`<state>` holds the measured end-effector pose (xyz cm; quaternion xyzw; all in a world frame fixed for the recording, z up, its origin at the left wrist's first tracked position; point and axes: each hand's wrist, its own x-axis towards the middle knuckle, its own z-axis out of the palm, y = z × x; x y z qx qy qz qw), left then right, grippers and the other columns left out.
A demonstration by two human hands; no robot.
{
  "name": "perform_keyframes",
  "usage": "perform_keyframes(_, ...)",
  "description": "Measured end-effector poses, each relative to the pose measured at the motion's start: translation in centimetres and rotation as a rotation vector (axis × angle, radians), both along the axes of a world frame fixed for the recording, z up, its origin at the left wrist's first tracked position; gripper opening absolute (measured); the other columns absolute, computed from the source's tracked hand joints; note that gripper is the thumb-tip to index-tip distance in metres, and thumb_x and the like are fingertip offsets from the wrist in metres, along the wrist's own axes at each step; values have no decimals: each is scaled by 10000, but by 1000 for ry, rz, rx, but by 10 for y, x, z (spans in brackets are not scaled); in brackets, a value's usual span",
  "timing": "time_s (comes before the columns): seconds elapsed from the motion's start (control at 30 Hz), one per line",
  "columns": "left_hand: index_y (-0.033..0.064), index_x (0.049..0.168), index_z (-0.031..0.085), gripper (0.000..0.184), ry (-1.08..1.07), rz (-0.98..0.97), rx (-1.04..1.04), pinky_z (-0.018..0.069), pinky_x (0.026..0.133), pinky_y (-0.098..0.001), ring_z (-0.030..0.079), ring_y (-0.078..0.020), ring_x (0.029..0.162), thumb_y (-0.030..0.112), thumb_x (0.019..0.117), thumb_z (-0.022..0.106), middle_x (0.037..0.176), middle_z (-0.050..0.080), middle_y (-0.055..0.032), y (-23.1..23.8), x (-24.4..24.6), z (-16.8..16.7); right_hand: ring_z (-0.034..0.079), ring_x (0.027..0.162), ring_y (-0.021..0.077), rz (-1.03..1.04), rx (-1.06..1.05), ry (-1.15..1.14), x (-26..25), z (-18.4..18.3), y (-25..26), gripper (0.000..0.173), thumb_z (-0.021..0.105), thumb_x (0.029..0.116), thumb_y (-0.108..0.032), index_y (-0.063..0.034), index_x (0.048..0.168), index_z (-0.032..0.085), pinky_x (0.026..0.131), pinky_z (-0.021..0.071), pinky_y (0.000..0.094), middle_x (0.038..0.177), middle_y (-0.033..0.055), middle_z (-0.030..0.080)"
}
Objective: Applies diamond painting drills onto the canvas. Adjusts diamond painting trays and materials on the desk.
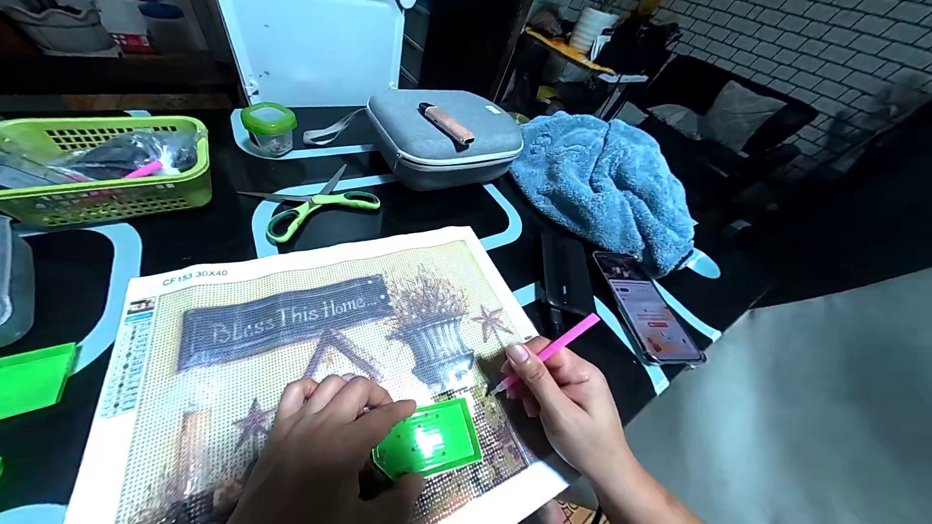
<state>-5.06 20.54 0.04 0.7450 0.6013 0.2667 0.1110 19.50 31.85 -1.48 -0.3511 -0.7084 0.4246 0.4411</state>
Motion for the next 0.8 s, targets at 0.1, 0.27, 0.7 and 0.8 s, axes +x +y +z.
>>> perform_keyframes(0.1, 239, 1172, 783, 467, -2, -9, -18, 387, 852, -488, 620, -223, 892, 545, 828, 705, 1014, 714, -25, 0, -1, 1, 589, 593, -33, -1, 3, -15, 2, 0, -1, 259, 543, 1062, -220, -126, 866, 683, 545, 484, 112, 715, -71, 661)
perform_keyframes(0.27, 238, 1169, 782, 457, 4, -12, -24, 384, 850, -484, 618, -219, 886, 533, 826, 716, 1021, 717, -29, 0, -1, 2, 585, 603, -35, 22, 34, -50, 2, -1, -2, 271, 538, 1067, -231, -117, 863, 676, 553, 480, 112, 705, -74, 644)
perform_keyframes(0.7, 246, 1171, 781, 465, 5, -3, -2, 387, 852, -483, 621, -217, 894, 555, 832, 702, 1018, 717, -24, -1, -1, 0, 592, 651, -31, 28, 316, -212, 6, -4, -7, 318, 532, 1081, -258, -41, 898, 677, 599, 497, 120, 743, -13, 650)
perform_keyframes(0.8, 242, 1169, 781, 466, 4, -6, 2, 387, 851, -479, 618, -214, 893, 557, 836, 699, 1022, 716, -22, -1, -1, -1, 606, 617, -43, 34, -22, -38, 10, 1, -3, 241, 556, 1059, -211, -108, 907, 712, 567, 505, 118, 759, -72, 693)
